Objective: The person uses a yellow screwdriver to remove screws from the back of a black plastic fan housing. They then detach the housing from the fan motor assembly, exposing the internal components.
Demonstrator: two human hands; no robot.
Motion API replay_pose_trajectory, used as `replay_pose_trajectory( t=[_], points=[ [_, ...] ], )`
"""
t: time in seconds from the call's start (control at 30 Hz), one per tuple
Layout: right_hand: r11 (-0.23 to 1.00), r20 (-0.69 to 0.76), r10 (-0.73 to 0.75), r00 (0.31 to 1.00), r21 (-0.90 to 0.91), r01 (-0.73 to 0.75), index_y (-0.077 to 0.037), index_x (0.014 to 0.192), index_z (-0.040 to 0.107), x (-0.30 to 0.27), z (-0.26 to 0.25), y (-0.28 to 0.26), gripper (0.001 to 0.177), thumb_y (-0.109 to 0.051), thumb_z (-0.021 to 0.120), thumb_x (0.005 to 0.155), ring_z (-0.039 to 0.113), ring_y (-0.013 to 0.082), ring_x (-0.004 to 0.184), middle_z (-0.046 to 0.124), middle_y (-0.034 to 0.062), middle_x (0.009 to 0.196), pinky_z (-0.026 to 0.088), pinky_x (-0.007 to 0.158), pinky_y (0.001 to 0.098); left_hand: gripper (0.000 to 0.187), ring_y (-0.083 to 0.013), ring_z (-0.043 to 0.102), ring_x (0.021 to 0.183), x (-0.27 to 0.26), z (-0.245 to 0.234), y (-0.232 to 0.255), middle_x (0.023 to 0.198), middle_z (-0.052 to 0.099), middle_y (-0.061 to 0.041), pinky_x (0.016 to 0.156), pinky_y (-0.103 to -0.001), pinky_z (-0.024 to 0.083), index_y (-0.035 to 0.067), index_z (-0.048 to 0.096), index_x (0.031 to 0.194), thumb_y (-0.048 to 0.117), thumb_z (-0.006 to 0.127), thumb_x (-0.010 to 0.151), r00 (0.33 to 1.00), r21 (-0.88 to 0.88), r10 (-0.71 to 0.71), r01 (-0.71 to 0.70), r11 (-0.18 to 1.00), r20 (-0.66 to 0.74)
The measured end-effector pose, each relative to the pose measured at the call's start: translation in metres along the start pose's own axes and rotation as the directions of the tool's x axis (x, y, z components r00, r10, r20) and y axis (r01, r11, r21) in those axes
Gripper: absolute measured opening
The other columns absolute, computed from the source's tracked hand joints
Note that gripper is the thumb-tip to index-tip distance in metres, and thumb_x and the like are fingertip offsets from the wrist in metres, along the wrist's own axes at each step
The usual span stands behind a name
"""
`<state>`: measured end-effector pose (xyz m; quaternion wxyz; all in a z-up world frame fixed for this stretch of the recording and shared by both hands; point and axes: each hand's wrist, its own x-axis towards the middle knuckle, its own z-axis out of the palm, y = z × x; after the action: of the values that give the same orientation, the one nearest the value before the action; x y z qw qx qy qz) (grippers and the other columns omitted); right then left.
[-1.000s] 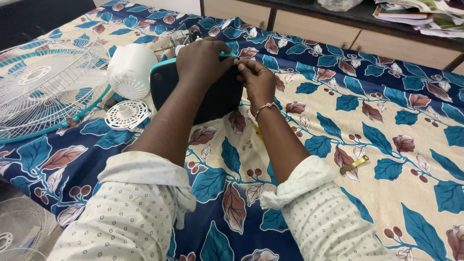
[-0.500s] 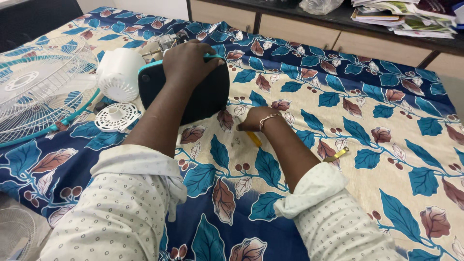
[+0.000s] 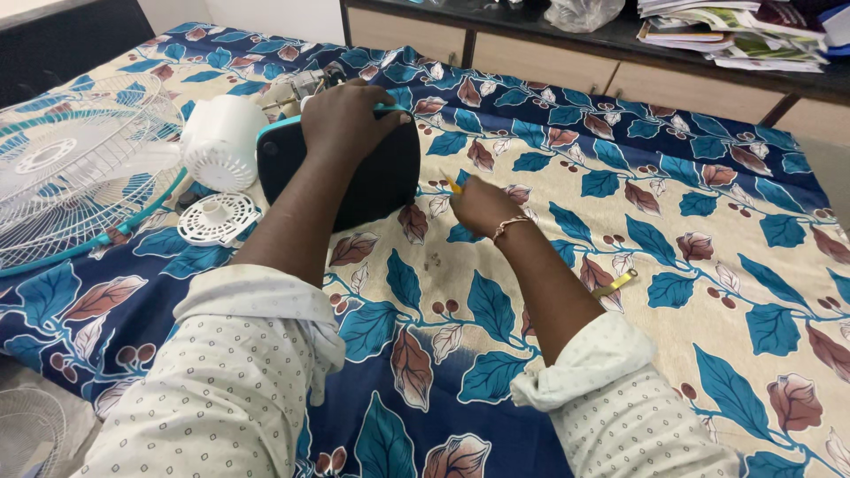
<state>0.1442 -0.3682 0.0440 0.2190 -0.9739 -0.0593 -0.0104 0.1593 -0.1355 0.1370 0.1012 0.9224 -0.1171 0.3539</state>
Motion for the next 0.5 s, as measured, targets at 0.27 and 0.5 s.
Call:
replay_pose_trajectory(
  t=[0.27, 0.5],
  points=[
    [0.900, -0.541, -0.253, 0.802, 0.173, 0.401, -0.007, 0.127, 0.061, -0.010, -0.007, -0.033, 0.035, -0.019, 0.051, 0.096, 0.070, 0.0399, 0.091, 0.070, 0.0240, 0.106, 0.056, 0.081, 0.0498, 0.041, -0.0222, 0.074, 0.080, 0.001, 0.002, -0.001, 0.094, 0.076, -0.001, 0.060, -0.040, 0.054, 0.028, 0.083, 0.099, 0.063, 0.082, 0.077, 1.000, 0.012, 0.013, -0.013, 1.000, -0.019],
    [0.939, -0.469, -0.220, 0.855, 0.136, 0.316, -0.009, 0.126, 0.064, -0.014, -0.011, -0.041, 0.034, -0.020, 0.051, 0.095, 0.071, 0.0371, 0.091, 0.074, 0.0205, 0.094, 0.053, 0.091, 0.0501, 0.041, -0.0217, 0.074, 0.079, 0.002, 0.002, 0.000, 0.093, 0.076, -0.001, 0.060, -0.039, 0.054, 0.029, 0.082, 0.101, 0.063, 0.082, 0.078, 1.000, 0.021, -0.016, 0.016, 1.000, 0.021]
  ],
)
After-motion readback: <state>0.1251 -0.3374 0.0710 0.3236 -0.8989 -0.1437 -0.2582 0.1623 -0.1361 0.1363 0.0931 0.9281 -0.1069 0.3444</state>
